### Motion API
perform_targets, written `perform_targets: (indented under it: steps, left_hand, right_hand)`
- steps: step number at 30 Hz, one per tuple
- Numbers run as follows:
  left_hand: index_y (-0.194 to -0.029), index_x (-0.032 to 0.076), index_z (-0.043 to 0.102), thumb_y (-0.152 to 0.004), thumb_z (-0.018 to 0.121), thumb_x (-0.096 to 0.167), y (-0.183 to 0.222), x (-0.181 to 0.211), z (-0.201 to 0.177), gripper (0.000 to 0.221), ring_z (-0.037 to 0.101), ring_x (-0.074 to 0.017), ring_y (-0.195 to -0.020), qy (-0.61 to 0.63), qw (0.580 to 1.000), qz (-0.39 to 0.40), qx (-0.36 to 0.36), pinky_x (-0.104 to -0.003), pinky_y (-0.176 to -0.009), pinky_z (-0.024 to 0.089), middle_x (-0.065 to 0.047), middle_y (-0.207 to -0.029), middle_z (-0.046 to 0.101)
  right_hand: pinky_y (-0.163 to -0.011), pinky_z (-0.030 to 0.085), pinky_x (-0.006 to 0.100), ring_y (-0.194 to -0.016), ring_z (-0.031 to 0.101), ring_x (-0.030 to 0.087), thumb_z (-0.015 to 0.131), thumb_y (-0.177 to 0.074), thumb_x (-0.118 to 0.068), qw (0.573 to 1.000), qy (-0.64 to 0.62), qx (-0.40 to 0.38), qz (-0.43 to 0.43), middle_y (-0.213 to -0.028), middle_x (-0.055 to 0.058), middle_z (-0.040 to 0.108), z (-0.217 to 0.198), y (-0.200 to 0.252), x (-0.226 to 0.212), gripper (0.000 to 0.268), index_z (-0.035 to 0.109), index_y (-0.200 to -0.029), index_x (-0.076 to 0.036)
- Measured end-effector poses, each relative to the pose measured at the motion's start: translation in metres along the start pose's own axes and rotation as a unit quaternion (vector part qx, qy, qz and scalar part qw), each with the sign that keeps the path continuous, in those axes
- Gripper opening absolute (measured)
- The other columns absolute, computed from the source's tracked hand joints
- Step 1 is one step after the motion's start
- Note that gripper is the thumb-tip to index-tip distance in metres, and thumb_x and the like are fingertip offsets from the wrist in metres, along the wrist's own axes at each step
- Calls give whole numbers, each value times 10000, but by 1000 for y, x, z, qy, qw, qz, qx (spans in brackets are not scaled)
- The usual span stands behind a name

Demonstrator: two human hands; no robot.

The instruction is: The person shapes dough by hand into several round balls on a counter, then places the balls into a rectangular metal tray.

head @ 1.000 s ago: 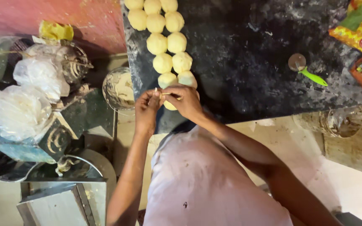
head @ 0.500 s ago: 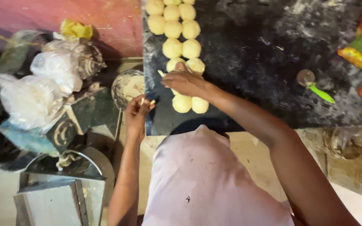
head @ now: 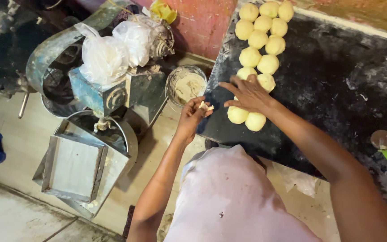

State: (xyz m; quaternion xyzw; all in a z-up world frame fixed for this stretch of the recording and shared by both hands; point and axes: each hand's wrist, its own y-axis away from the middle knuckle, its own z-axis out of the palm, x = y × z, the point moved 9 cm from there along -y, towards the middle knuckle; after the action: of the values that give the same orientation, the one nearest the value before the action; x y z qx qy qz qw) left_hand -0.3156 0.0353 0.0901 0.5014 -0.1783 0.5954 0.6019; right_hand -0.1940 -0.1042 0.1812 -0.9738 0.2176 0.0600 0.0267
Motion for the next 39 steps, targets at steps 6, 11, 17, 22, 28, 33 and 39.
perform_targets:
  steps: [6,11,17,22,28,33,39]
  left_hand:
    - [-1524,152,230,-874,500,-120,6,22,41,754,741,-203,-972,-79,994,7,-75,-331,-859,616,-29,-1169,515]
    - [-1539,131,253,-895,549,-122,-12,41,73,753,670,-154,-852,-77,985,57,-145,-291,-769,577,-82,-1003,673]
    - [-1345,12,582,-978,671,-23,-27,11,79,379,673,-109,-912,-76,988,13,-131,-273,-767,565,-54,-1042,700]
    - [-1166,4,697,-938,681,-18,-58,-2,32,230,666,-126,-820,-28,999,22,-30,-263,-718,542,-54,-985,728]
    - [-1140,-43,690,-991,673,-16,-95,9,-40,152,662,-145,-828,99,987,73,102,-262,-772,560,-91,-998,706]
    - [-1156,-67,706,-951,625,-23,-108,12,-30,224,685,-180,-880,157,983,-36,86,-264,-781,558,-144,-1059,727]
    - [-1179,-31,620,-899,643,-93,-124,0,-6,287,695,-201,-954,157,986,-24,51,-354,-905,625,-136,-1072,683]
  right_hand:
    - [-1022,428,447,-1252,562,357,716,-898,-278,948,-293,121,9,-1428,163,552,-70,13,-45,445,659,-1308,-114]
    - [-1044,508,388,-1220,616,256,779,-948,-140,914,-386,76,105,-1327,86,685,-46,33,-35,396,701,-1334,-95]
    - [-810,592,262,-932,750,126,783,-930,-126,827,-484,153,243,-1018,61,766,-17,54,-4,218,780,-1132,-43]
    - [-747,579,242,-834,708,79,778,-899,-132,573,-792,1,211,-959,47,758,-1,50,-3,167,765,-1007,-6]
    - [-818,529,353,-923,661,221,804,-916,-303,909,-328,216,141,-981,91,712,-45,-7,62,325,753,-1034,-5]
    - [-974,407,492,-1008,617,267,666,-901,-511,1000,14,21,6,-904,73,693,25,-38,67,436,743,-879,-83]
    - [-1044,379,519,-1042,606,282,584,-961,-643,996,8,-32,87,-922,83,703,29,-40,81,554,715,-1107,-124]
